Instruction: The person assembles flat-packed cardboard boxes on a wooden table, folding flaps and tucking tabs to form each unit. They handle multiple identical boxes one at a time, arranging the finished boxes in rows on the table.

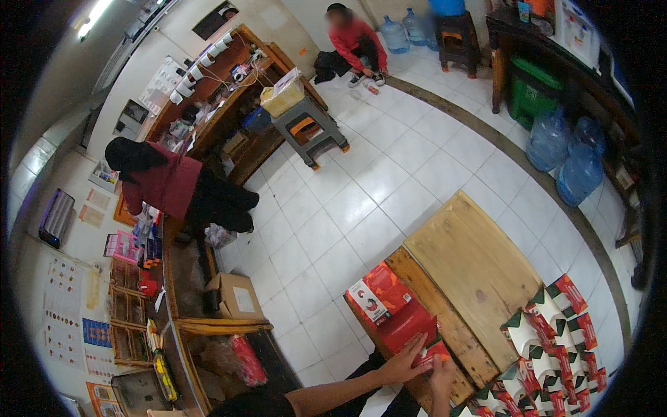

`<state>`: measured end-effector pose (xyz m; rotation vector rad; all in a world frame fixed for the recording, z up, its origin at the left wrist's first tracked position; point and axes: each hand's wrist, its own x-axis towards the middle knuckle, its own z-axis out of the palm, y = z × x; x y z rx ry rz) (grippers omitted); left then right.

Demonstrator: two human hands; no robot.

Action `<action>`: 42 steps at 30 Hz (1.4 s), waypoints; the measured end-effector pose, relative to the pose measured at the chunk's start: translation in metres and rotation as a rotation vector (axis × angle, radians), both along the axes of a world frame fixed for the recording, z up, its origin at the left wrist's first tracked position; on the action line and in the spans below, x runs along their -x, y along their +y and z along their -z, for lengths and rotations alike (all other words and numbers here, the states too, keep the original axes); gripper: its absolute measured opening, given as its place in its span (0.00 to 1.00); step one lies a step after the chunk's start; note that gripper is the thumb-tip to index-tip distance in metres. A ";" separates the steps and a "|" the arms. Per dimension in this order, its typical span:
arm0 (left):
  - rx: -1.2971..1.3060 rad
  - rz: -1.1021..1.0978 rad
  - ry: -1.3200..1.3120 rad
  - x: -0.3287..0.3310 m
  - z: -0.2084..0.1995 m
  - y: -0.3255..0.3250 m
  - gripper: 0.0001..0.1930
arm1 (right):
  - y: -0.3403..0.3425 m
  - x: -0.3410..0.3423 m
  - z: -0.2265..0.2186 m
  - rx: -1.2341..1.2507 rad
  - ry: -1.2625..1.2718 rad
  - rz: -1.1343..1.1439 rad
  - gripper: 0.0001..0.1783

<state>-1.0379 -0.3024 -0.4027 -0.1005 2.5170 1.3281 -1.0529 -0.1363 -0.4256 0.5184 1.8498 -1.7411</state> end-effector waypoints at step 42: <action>-1.294 0.199 -0.367 0.001 -0.303 -0.117 0.36 | 0.008 -0.051 -0.349 0.662 0.049 0.188 0.30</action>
